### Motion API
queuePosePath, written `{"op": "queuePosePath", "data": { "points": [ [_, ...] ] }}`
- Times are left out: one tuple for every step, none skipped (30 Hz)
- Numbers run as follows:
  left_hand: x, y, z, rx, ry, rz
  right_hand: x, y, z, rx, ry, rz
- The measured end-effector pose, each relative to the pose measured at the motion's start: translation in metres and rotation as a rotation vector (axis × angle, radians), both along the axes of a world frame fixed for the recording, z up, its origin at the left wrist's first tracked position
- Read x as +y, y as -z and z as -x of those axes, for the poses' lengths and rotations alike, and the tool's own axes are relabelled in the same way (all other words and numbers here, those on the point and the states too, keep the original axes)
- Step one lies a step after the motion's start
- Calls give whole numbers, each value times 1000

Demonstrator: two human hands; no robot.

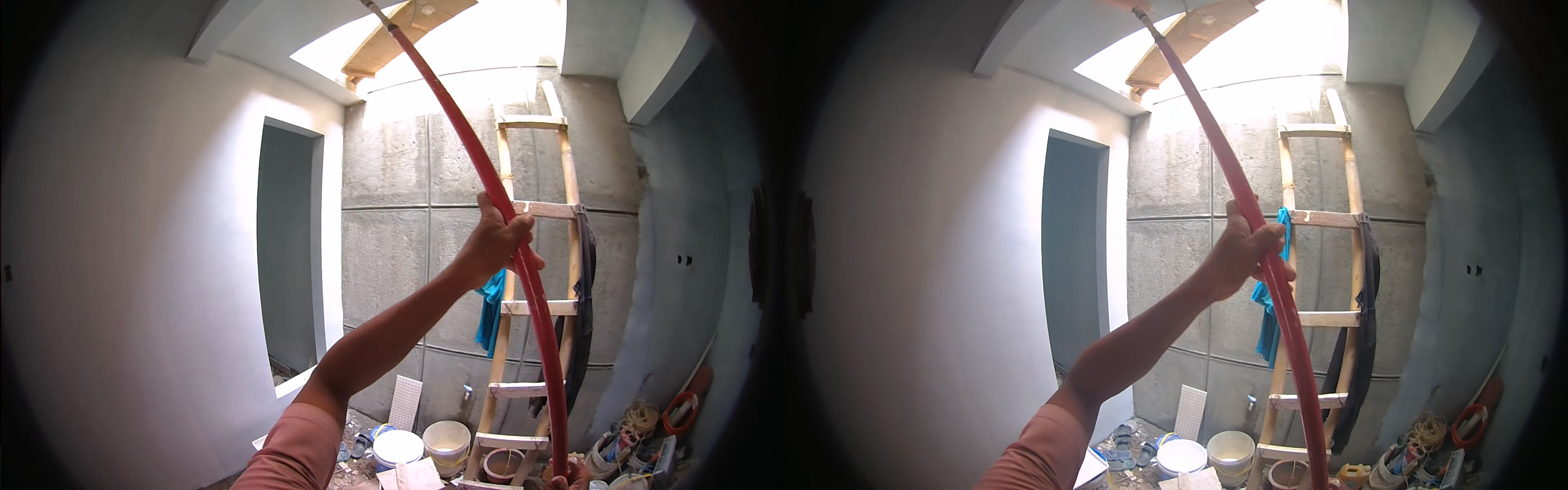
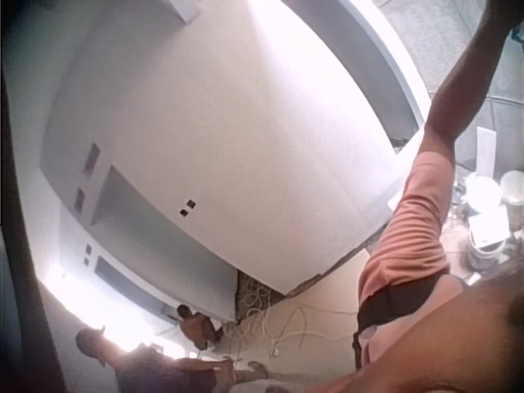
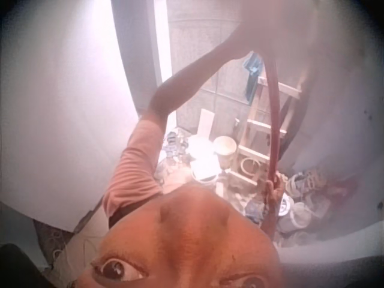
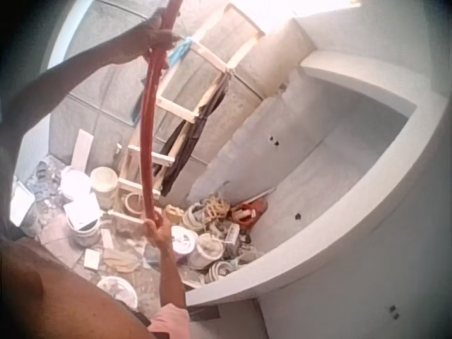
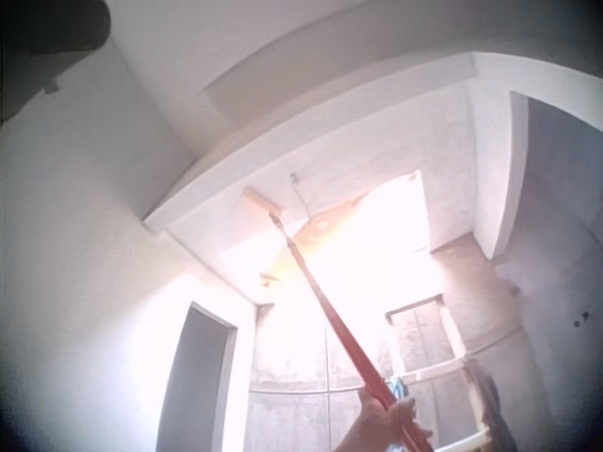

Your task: The person paints the ceiling and upper walls of a room using a long-handled paint roller. They repeatedly dip the roller into a paint bucket and apply white paint to the surfaces. Another person is visible in the background working on the floor.

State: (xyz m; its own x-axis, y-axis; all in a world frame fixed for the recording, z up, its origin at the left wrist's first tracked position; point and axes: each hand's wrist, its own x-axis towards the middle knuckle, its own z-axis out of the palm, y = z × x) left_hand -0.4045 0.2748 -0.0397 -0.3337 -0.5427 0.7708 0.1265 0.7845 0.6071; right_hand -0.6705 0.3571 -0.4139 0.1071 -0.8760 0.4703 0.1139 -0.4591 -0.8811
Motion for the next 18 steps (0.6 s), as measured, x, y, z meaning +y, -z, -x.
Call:
{"op": "queuePosePath", "data": {
  "points": [
    [3,4,10,-10,36,-12,3,10,8,-6,29,13],
    [6,7,19,-24,63,-23,4,23,16,-16,48,29],
    [8,11,27,-29,90,-16,3,38,24,19,73,110],
    [8,15,35,-34,117,-9,5,52,33,38,85,76],
    [11,20,39,-40,133,-4,9,62,38,56,86,41],
    [14,24,43,-52,151,-6,21,52,36,75,91,1],
    [19,27,47,-64,169,-7,37,42,29,8,100,-42],
    [24,30,49,-70,198,-2,40,48,31,29,118,-122],
    [27,35,48,-50,253,-24,41,66,32,49,132,-201],
    [30,43,45,-38,255,-37,42,93,35,68,145,-283],
    [31,52,42,-28,264,-50,32,145,39,160,200,-53],
    [28,62,40,-26,270,-63,43,157,35,186,243,-74],
    [26,74,33,-22,287,-37,48,152,23,214,267,-93],
    [25,80,31,-35,316,-52,54,149,11,237,315,-104],
    [27,85,26,-45,340,-64,59,145,0,254,357,-104],
    [29,86,23,-56,363,-75,59,142,-11,268,399,-94],
    [30,85,22,-33,351,-92,61,139,-20,282,444,-93],
    [29,82,21,-30,348,-102,62,135,-29,295,479,-85]
  ]
}}
